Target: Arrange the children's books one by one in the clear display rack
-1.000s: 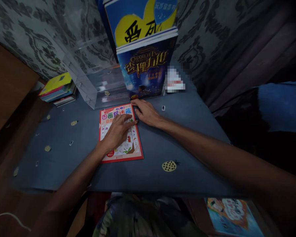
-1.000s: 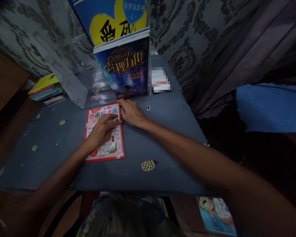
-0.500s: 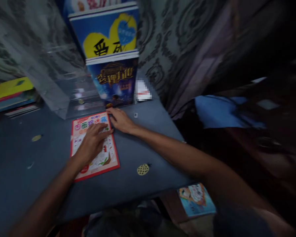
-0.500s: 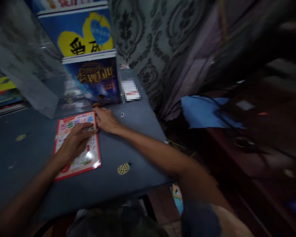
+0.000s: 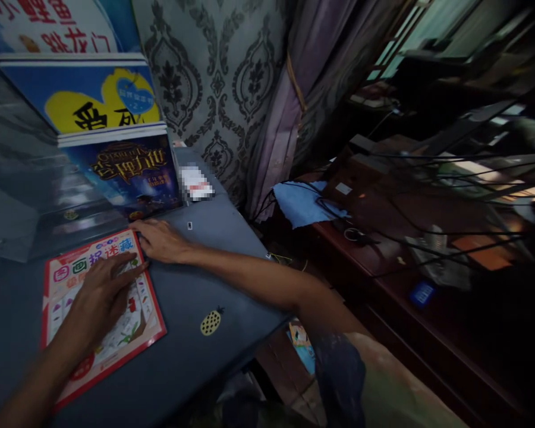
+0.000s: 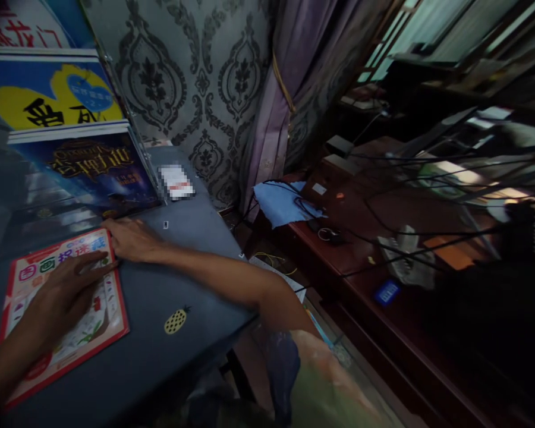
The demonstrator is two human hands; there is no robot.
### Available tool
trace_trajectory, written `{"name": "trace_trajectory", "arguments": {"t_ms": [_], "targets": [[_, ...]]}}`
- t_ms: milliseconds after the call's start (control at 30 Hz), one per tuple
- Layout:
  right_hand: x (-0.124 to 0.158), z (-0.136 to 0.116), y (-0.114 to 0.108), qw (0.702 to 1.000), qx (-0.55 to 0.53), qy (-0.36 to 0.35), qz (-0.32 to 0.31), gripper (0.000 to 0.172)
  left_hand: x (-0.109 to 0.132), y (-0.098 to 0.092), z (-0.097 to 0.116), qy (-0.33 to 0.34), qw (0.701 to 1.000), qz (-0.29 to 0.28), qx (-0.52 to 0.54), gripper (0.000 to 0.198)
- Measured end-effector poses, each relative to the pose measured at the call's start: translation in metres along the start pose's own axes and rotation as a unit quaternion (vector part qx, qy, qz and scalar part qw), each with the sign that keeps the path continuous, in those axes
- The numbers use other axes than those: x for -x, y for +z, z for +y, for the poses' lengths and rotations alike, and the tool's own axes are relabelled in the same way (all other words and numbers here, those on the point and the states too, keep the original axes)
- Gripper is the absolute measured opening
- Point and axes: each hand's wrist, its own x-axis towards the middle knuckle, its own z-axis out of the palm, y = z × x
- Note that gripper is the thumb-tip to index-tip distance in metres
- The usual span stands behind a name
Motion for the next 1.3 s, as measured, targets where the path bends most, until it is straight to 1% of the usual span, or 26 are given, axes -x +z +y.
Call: {"name": "trace_trajectory", "arguments": {"t_ms": [100, 233, 333, 500, 600, 700, 800, 867, 1100, 1300], "targets": [[0.0, -0.001, -0.002, 1.0, -0.004, 0.002, -0.002, 0.029, 0.001, 0.001, -0.001, -0.001, 1.0, 0.011, -0.002, 0.045], [-0.001, -0.002, -0.002, 1.0, -0.004, -0.001, 0.002, 0.026, 0.002, 0.002, -0.003, -0.001, 1.0, -0.002, 0.007, 0.042], [-0.001, -0.002, -0.002, 1.0, -0.006, -0.011, 0.006, 0.023, 0.003, 0.002, -0.005, 0.0, 1.0, 0.0, 0.016, 0.039], [-0.002, 0.002, 0.001, 1.0, 0.002, -0.015, 0.014, 0.021, 0.004, 0.006, -0.009, 0.009, 1.0, -0.002, 0.005, 0.044], [-0.003, 0.005, 0.005, 1.0, 0.01, -0.007, 0.013, 0.024, 0.007, 0.007, -0.006, 0.011, 1.0, -0.009, 0.006, 0.047], [-0.003, 0.005, 0.007, 1.0, 0.002, -0.004, 0.015, 0.027, 0.011, 0.001, 0.004, 0.007, 0.999, -0.034, -0.002, 0.051], [-0.003, 0.004, 0.008, 1.0, -0.013, -0.007, 0.017, 0.026, 0.014, -0.009, 0.019, -0.017, 0.996, -0.088, 0.013, 0.056], [-0.002, 0.005, 0.008, 0.999, -0.025, -0.019, 0.024, 0.03, 0.015, -0.014, 0.028, -0.03, 0.992, -0.116, 0.025, 0.057], [-0.003, 0.01, 0.012, 0.998, -0.031, -0.031, 0.034, 0.035, 0.029, -0.023, 0.051, -0.043, 0.988, -0.14, 0.049, 0.047], [-0.002, 0.009, 0.012, 0.999, -0.023, -0.03, 0.033, 0.038, 0.04, -0.034, 0.069, -0.029, 0.983, -0.17, 0.067, 0.053]]}}
